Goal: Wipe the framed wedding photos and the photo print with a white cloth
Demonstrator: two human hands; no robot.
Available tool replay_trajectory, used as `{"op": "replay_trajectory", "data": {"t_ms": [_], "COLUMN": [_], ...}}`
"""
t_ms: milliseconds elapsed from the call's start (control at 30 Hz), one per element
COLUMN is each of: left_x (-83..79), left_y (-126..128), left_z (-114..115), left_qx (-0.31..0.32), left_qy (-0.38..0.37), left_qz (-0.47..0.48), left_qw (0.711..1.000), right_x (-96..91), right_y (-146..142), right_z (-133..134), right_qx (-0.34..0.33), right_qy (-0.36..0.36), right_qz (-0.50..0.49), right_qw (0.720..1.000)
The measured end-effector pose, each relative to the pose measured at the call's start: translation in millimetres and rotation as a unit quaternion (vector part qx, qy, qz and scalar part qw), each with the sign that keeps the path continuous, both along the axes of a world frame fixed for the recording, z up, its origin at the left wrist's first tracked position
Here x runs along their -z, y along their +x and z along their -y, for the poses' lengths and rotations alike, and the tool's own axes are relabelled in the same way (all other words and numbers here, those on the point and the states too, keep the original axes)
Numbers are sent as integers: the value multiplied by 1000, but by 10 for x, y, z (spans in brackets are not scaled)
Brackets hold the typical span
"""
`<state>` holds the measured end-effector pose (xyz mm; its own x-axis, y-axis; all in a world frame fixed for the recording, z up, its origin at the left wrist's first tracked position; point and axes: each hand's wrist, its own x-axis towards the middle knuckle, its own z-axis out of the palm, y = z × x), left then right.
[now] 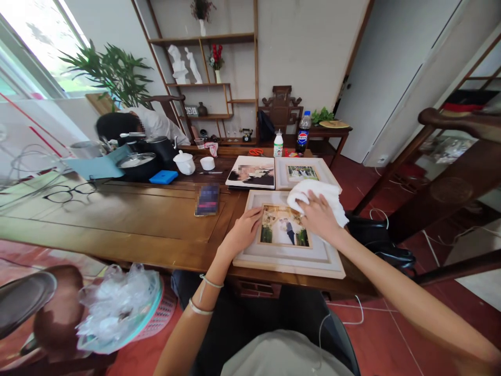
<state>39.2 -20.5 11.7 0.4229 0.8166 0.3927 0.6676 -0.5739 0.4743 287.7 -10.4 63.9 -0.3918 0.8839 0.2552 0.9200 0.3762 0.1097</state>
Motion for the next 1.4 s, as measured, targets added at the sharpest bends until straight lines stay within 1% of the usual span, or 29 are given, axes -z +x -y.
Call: {"op": "replay_trajectory", "data": {"t_ms": [67, 100, 133, 200, 300, 400, 467, 500, 567, 600, 667, 767, 833, 900, 967, 1000, 1033, 1100, 1167, 1267, 1333, 1400], "left_x": [8, 11, 14, 17, 22, 44, 64, 72, 79, 76, 59, 20, -1, -11, -9, -6, 0, 12, 26, 46, 58, 65], "left_y": [-1, -1, 0, 3, 6, 1, -4, -6, -8, -7, -4, 3, 6, 7, 6, 5, 5, 4, 4, 3, 1, 0], "left_z": [-7, -10, -13, -15, -17, -29, -39, -44, -49, -49, -41, -15, 1, 9, 9, 6, 2, -7, -17, -31, -40, -45], "left_qx": [1, 0, -2, -3, 0, 0, -3, -5, -5, -5, -3, -3, -6, -8, -8, -8, -9, -10, -9, -7, -8, -9], "left_qy": [1, 0, -2, -2, 2, 5, 4, 4, 4, 4, 2, -2, -4, -7, -7, -7, -7, -6, -6, -1, 5, 8], "left_qz": [0, 0, 0, 0, 4, 8, 8, 7, 4, 3, 0, -6, -7, -8, -9, -10, -9, -7, -7, -7, -3, -3], "left_qw": [1000, 1000, 1000, 1000, 1000, 1000, 1000, 1000, 1000, 1000, 1000, 1000, 1000, 1000, 1000, 1000, 1000, 1000, 1000, 1000, 1000, 1000], "right_x": [-22, -33, -41, -57, -121, -283, -409, -456, -487, -466, -363, -163, -72, -29, -21, -27, -41, -98, -199, -381, -449, -425], "right_y": [-47, -88, -135, -225, -298, -270, -217, -188, -135, -112, -76, -60, -88, -143, -201, -222, -234, -227, -190, -147, -153, -173], "right_z": [-172, -209, -211, -111, 262, 761, 1041, 1135, 1194, 1155, 949, 455, 129, -107, -216, -218, -186, -27, 236, 728, 1023, 1203], "right_qx": [-3, -17, -36, -89, -178, -226, -227, -216, -171, -142, -84, -29, -10, -3, -9, -20, -36, -85, -148, -233, -256, -247], "right_qy": [-8, -19, -34, -66, -113, -168, -204, -217, -227, -221, -183, -84, -33, -9, -10, -20, -35, -77, -126, -201, -236, -235], "right_qz": [0, 2, 3, 8, 5, -9, -20, -26, -33, -30, -15, 2, 10, 16, 17, 19, 22, 28, 26, 9, -11, -34], "right_qw": [1000, 1000, 999, 994, 977, 960, 952, 952, 958, 964, 980, 996, 999, 1000, 1000, 999, 999, 993, 981, 951, 937, 940]}}
